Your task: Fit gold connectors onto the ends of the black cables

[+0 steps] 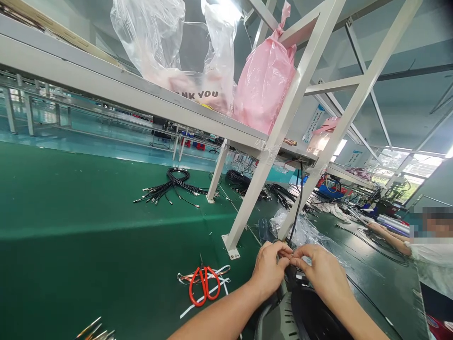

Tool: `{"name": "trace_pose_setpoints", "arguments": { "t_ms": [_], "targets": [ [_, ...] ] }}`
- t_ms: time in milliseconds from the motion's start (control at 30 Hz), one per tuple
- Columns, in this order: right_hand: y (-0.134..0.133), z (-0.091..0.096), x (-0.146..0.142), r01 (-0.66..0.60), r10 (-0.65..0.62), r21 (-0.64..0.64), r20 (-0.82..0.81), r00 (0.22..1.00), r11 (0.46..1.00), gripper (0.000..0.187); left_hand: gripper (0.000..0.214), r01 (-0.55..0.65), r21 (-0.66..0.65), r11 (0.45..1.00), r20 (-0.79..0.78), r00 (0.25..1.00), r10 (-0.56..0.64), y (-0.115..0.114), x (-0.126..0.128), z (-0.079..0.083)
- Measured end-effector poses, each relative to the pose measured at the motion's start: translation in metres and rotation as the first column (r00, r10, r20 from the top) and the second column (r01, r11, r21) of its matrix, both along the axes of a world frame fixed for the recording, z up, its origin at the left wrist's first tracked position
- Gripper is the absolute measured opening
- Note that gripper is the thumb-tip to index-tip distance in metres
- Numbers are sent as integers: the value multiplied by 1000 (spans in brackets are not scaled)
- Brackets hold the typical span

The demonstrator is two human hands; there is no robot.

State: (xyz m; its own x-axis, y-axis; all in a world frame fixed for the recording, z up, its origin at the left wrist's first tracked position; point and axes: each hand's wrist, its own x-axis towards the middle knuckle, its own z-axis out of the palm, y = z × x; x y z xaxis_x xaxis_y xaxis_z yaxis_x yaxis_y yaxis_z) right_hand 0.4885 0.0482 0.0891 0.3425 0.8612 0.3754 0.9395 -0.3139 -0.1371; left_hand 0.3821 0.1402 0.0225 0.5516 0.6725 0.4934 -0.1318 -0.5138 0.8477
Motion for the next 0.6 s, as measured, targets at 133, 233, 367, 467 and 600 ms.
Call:
{"name": "trace_pose_setpoints", "arguments": {
  "t_ms": [133, 233, 367, 467, 600],
  "targets": [
    [-3, 4, -11, -135, 136, -21, 145, 980, 991, 18, 40, 2, 73, 997, -48, 999, 2, 3, -6, -4],
    [-5, 6, -18, -204, 207, -35, 234, 950, 978, 20, 40, 32, 150, 988, -80, 997, -20, 3, -10, -8],
    [-11, 6, -23, -273, 280, -67, 301, 912, 960, 26, 42, 85, 257, 963, -93, 994, -63, 1, -13, -12],
    [-21, 5, -21, -335, 337, -68, 345, 876, 940, 24, 50, 107, 310, 945, -90, 992, -83, 0, -13, -17],
    [-34, 6, -13, -413, 388, -29, 409, 826, 910, 25, 46, 112, 355, 928, -80, 993, -89, -2, -12, -23]
  ]
}}
